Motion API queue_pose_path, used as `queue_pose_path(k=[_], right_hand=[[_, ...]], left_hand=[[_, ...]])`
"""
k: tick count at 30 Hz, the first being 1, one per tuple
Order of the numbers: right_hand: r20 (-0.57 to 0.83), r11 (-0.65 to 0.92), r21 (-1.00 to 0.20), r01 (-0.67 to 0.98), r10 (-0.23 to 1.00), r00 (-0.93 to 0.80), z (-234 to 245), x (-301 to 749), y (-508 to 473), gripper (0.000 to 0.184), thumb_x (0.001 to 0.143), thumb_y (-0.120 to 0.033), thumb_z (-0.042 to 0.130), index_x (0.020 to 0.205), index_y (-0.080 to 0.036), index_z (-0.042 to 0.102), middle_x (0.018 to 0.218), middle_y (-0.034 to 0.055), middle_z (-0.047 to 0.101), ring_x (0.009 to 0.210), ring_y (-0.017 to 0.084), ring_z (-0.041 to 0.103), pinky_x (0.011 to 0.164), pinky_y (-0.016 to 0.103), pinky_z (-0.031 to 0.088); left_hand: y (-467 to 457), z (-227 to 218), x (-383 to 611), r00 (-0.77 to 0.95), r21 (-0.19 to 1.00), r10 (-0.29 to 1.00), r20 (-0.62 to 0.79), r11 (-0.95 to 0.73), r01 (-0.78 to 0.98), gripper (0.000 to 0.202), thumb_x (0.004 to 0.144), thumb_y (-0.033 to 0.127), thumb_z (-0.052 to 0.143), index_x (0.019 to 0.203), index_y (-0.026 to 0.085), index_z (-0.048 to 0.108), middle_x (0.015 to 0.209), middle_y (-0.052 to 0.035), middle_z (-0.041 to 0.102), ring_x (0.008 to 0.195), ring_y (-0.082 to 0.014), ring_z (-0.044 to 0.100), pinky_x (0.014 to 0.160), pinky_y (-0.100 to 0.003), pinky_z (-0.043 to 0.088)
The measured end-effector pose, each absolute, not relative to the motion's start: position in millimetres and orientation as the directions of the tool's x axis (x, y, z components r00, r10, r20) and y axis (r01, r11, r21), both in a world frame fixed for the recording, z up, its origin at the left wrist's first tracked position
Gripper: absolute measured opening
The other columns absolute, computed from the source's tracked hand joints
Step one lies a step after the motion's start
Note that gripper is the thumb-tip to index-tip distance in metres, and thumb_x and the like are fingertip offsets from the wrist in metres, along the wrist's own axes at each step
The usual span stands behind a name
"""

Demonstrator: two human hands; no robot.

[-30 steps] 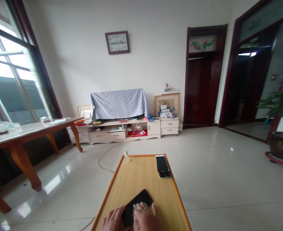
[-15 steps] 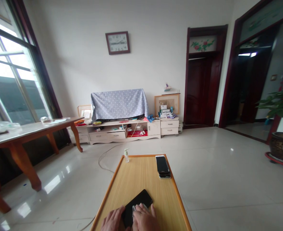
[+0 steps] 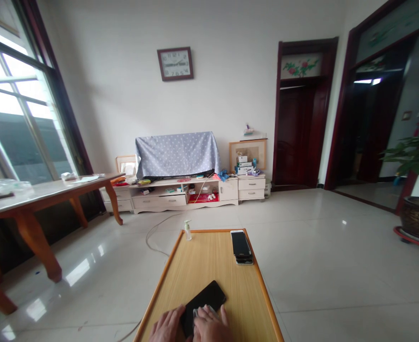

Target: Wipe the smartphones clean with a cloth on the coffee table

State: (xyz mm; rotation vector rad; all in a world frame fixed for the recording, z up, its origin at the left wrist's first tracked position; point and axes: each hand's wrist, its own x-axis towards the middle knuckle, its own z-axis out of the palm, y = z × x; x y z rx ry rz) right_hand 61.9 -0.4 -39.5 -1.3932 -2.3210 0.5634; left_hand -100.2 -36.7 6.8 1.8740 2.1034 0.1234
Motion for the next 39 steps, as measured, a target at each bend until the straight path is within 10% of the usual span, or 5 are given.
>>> queue_pose_path(k=[39], right_hand=[[0.213, 0.402, -0.492, 0.773, 0.916, -0.341, -42, 90, 11, 0.039, 0.095, -0.027, 0.040, 0.125, -0.030, 0.065, 0.139, 0.0048, 0.057, 0.132, 0.027, 0.048, 0.114, 0.058, 0.026]], left_hand=[[-36, 2, -103, -0.073, 0.264, 0.982, -0.175, 0.118, 0.957, 0.078, 0.069, 0.041, 0.054, 0.144, 0.022, 0.044, 0.149, -0.0044, 0.048, 0.137, -0.0250, 0.040, 0.111, -0.036, 0.029]])
